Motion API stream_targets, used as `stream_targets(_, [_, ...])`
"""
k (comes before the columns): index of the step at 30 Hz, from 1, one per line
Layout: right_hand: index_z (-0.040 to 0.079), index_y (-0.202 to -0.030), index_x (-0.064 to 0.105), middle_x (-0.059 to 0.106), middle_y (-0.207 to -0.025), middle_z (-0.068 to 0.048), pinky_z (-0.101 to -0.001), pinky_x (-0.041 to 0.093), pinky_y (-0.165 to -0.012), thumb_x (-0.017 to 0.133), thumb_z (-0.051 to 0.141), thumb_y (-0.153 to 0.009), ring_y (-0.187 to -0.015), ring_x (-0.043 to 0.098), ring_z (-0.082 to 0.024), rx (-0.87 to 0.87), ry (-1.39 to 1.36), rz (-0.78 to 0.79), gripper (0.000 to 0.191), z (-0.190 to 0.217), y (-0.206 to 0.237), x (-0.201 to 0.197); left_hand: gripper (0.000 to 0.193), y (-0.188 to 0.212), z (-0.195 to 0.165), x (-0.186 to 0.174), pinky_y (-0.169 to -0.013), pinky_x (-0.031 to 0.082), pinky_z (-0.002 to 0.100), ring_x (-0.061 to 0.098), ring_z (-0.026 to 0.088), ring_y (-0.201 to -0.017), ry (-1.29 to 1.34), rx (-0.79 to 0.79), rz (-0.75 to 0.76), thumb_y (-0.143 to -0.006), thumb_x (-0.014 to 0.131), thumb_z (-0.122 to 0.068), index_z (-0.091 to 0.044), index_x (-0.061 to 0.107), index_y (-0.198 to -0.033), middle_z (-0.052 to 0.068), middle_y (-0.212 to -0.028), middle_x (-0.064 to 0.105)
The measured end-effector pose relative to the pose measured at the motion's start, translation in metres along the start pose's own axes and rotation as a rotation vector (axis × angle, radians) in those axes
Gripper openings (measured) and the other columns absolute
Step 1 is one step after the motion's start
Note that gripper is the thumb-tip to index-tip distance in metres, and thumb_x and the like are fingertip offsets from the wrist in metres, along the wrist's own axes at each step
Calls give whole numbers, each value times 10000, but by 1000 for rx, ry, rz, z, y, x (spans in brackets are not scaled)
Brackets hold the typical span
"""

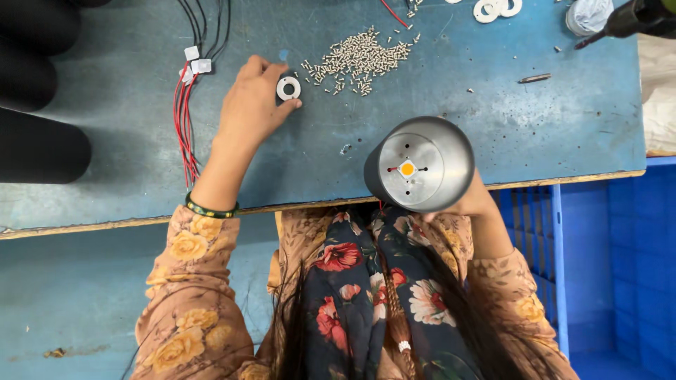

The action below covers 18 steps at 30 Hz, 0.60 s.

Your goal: The person assembles LED light fixtures by inserting LED modules into cylindrical housings, threading wires through holes, and securing components with screws using a power screwdriver. Completed units are placed aside on the workbench.

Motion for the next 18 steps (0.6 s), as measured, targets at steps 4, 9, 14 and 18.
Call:
stream_targets(4, [12,-1476,536,657,-1430,-136,-396,514,-1145,1060,356,-526,-1309,630,-222,117,164,17,1138,-24,14,7,382,-10,-4,3,-857,539,448,639,356,-1052,-47,-12,78,-790,903,-194,-59,742,-1110,160,-1091,626])
stream_targets(9, [-6,-1500,429,549,-1476,-137,-389,443,-1155,1005,273,-546,-1359,533,-225,30,58,-111,1149,-34,19,5,367,-25,-48,-28,-840,588,266,692,141,-1058,715,-134,387,-888,821,-159,-76,707,-1227,52,-1194,673])
stream_targets(14, [12,-1512,445,562,-1486,-118,-380,453,-1178,1003,272,-558,-1364,541,-206,87,5,-89,1135,-29,14,5,394,-20,-163,-70,-868,609,302,665,206,-1059,863,410,577,-869,793,-139,-21,664,-1222,101,-1194,628])
stream_targets(18, [21,-1498,456,562,-1479,-105,-381,448,-1177,1003,296,-542,-1364,540,-204,100,5,-89,1135,-21,11,6,344,-21,-219,-50,-723,537,453,687,367,-939,214,636,529,-796,812,-212,4,706,-1041,168,-1053,659])
Point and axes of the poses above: each hand's wrist, its own y-axis away from the middle knuckle, its own x-axis out of the palm, z = x × y, the point moved 5 cm from there along -y, towards the middle knuckle
